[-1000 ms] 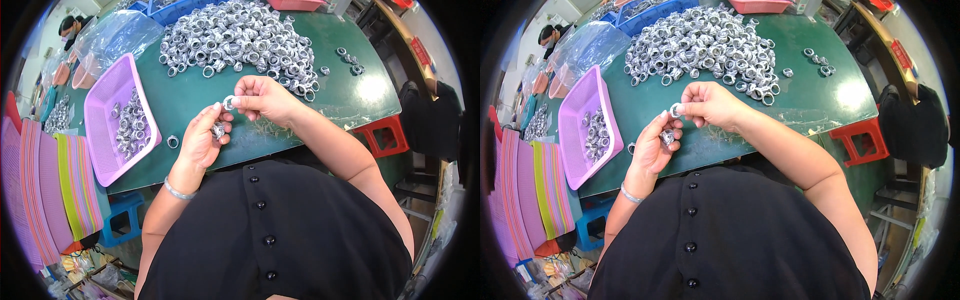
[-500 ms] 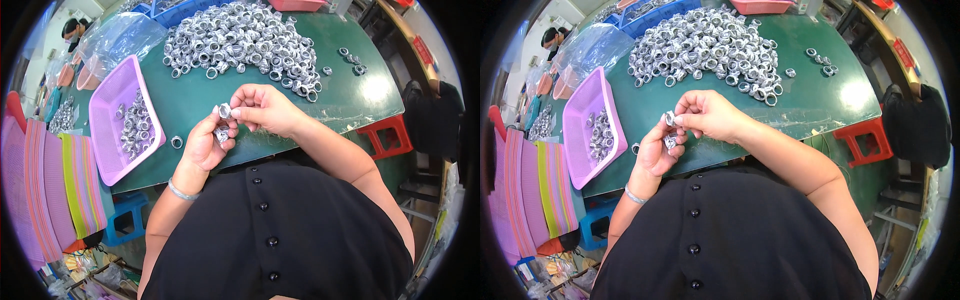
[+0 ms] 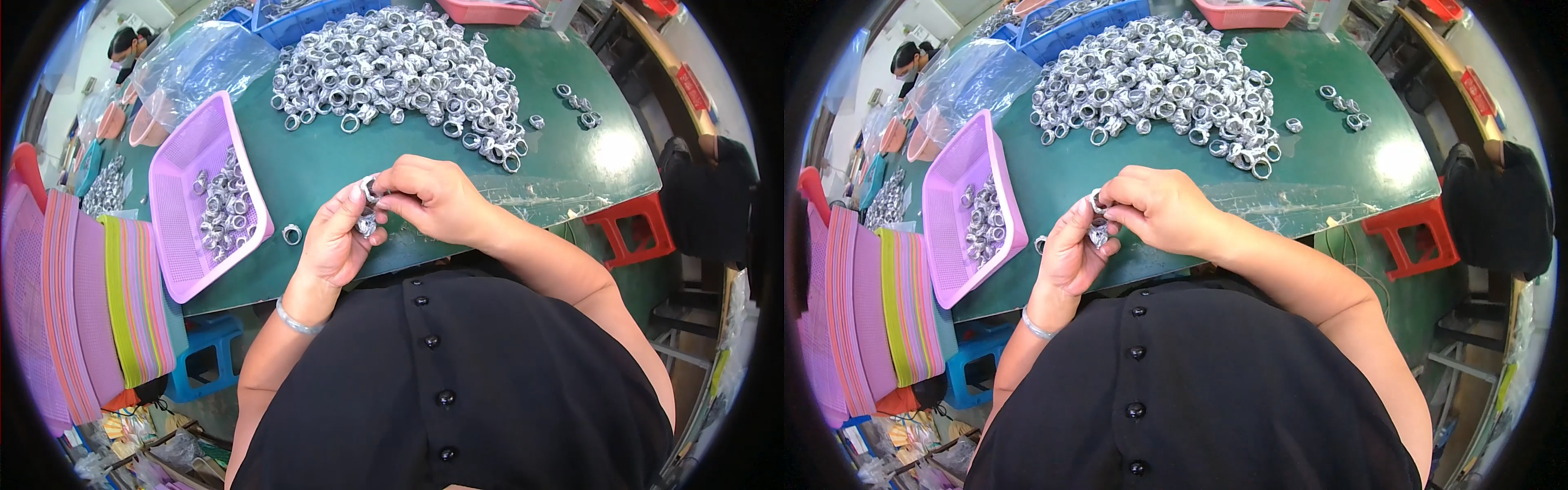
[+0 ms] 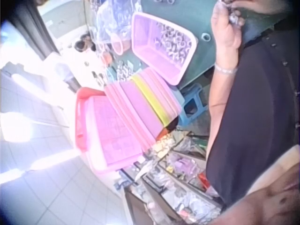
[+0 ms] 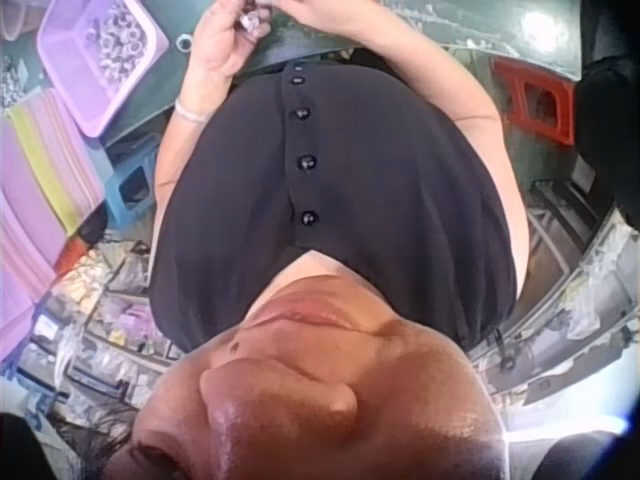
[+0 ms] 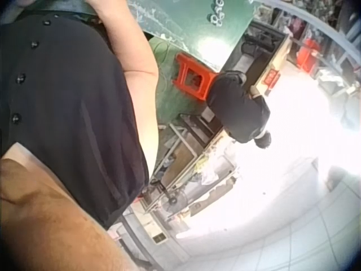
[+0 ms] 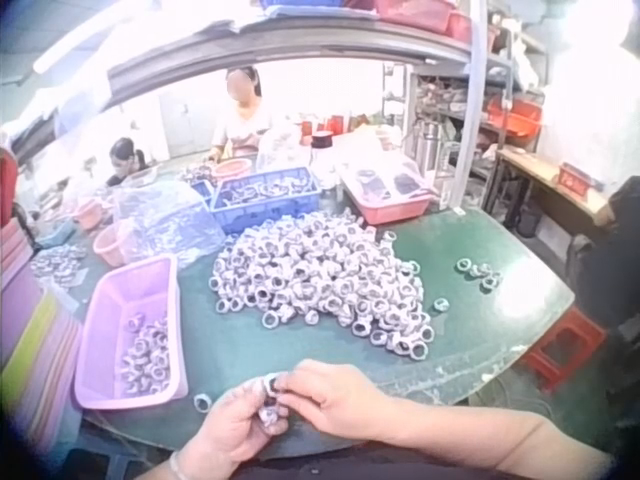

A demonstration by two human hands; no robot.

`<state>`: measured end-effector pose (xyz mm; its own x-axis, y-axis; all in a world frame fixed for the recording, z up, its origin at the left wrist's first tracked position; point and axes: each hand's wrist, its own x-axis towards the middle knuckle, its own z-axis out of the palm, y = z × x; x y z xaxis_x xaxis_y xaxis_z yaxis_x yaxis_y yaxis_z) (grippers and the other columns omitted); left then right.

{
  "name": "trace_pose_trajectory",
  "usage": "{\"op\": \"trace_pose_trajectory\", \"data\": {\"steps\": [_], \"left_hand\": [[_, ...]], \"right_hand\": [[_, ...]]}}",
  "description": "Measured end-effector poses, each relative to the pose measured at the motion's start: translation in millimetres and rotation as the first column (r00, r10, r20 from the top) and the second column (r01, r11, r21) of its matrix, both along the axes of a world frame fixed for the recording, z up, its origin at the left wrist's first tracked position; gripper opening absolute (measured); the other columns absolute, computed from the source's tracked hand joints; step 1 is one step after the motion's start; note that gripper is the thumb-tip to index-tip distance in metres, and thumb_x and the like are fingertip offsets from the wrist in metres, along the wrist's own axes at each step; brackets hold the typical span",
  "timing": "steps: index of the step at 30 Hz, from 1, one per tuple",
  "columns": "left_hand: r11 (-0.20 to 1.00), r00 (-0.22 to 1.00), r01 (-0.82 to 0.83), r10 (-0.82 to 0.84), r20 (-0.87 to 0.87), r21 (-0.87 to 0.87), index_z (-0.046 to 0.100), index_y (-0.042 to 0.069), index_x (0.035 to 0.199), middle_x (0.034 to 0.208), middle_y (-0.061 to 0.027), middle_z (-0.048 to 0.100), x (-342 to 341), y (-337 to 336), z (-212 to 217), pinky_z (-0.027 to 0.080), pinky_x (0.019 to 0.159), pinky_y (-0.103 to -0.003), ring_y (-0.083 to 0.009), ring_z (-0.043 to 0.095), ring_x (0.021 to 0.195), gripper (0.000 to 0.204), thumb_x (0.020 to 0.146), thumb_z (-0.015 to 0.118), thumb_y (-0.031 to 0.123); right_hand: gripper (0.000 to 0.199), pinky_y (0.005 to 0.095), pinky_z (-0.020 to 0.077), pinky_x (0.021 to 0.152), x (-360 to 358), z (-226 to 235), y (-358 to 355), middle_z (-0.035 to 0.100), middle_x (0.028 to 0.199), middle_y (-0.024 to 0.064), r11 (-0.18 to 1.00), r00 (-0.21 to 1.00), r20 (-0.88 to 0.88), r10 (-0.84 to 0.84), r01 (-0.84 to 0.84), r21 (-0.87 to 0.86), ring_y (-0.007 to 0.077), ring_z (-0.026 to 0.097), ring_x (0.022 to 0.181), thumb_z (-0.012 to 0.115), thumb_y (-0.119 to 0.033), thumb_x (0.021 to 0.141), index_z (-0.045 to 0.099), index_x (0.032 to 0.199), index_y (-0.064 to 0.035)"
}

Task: The person assembles small circular metal components by picking pieces from a pile and a tray, joining them by hand, and placing the assembled units onto the work surface.

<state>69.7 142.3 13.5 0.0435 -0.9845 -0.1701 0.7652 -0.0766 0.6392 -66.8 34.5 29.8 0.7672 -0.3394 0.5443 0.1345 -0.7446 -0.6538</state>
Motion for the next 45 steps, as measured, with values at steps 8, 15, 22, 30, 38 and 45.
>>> {"op": "trace_pose_trajectory", "data": {"steps": [8, 15, 22, 30, 38, 45], "left_hand": [[0.997, 0.999, 0.028, -0.026, 0.022, -0.070, 0.045, 0.002, 0.121, 0.094, -0.0009, 0.056, 1.3, 2.2, -1.3, 0.042, 0.058, -0.023, -0.0083, 0.052, 0.077, 0.036, 0.089, 0.049, 0.017], [0.991, 0.998, 0.055, -0.053, 0.014, -0.123, 0.040, 0.002, 0.126, 0.100, -0.0028, 0.054, 3.4, 2.2, -3.9, 0.043, 0.061, -0.024, -0.0097, 0.051, 0.082, 0.040, 0.089, 0.049, 0.014], [0.991, 0.999, 0.014, -0.007, 0.052, -0.130, 0.041, 0.002, 0.125, 0.101, -0.0042, 0.054, 2.9, 4.6, -4.2, 0.044, 0.062, -0.025, -0.0107, 0.051, 0.083, 0.041, 0.088, 0.050, 0.014], [0.882, 0.382, -0.159, 0.469, 0.796, -0.443, 0.036, -0.001, 0.129, 0.090, -0.0036, 0.052, -1.3, 2.0, -4.6, 0.042, 0.065, -0.019, -0.0079, 0.048, 0.073, 0.062, 0.072, 0.061, -0.003], [0.833, 0.111, -0.152, 0.550, 0.828, -0.532, 0.031, 0.001, 0.132, 0.083, -0.0053, 0.053, -6.2, 2.8, 0.4, 0.042, 0.059, -0.023, -0.0107, 0.048, 0.066, 0.073, 0.067, 0.065, -0.003], [0.821, 0.045, -0.105, 0.568, 0.822, -0.562, 0.033, 0.001, 0.131, 0.082, -0.0055, 0.053, -5.1, 3.6, 2.9, 0.042, 0.059, -0.024, -0.0115, 0.048, 0.067, 0.073, 0.066, 0.065, -0.003]], "right_hand": [[0.024, 0.0249, 0.0414, 0.049, -5.1, 4.7, 4.8, 0.052, 0.062, 0.0031, 0.945, 0.998, -0.050, -0.030, 0.045, 0.324, 0.0127, 0.052, 0.053, 0.066, -0.003, 0.072, 0.054, 0.093, -0.0041], [0.027, 0.0235, 0.0411, 0.050, -3.9, -0.9, 5.5, 0.052, 0.065, 0.0035, 0.923, 1.000, -0.006, -0.008, 0.010, 0.386, 0.0099, 0.051, 0.055, 0.066, 0.000, 0.070, 0.056, 0.096, -0.0024], [0.027, 0.0228, 0.0412, 0.050, -3.3, -4.8, 6.6, 0.053, 0.068, 0.0047, 0.922, 0.999, 0.046, 0.013, -0.030, 0.387, 0.0092, 0.051, 0.057, 0.065, 0.001, 0.072, 0.056, 0.097, -0.0019], [0.027, 0.0187, 0.0442, 0.067, -3.9, -6.2, 3.9, 0.059, 0.089, 0.0021, 0.645, 0.984, 0.026, 0.174, -0.134, 0.752, 0.0047, 0.055, 0.079, 0.058, -0.002, 0.081, 0.053, 0.107, 0.0010], [0.024, 0.0193, 0.0446, 0.062, -4.9, -3.9, 2.6, 0.060, 0.089, 0.0026, 0.440, 0.976, 0.018, 0.217, -0.115, 0.890, 0.0052, 0.054, 0.072, 0.058, -0.007, 0.082, 0.056, 0.105, -0.0006], [0.021, 0.0203, 0.0450, 0.059, -4.1, -5.2, 2.1, 0.060, 0.086, 0.0033, 0.273, 0.970, 0.083, 0.229, -0.146, 0.951, 0.0073, 0.055, 0.067, 0.056, -0.006, 0.083, 0.055, 0.104, 0.0009]]}}
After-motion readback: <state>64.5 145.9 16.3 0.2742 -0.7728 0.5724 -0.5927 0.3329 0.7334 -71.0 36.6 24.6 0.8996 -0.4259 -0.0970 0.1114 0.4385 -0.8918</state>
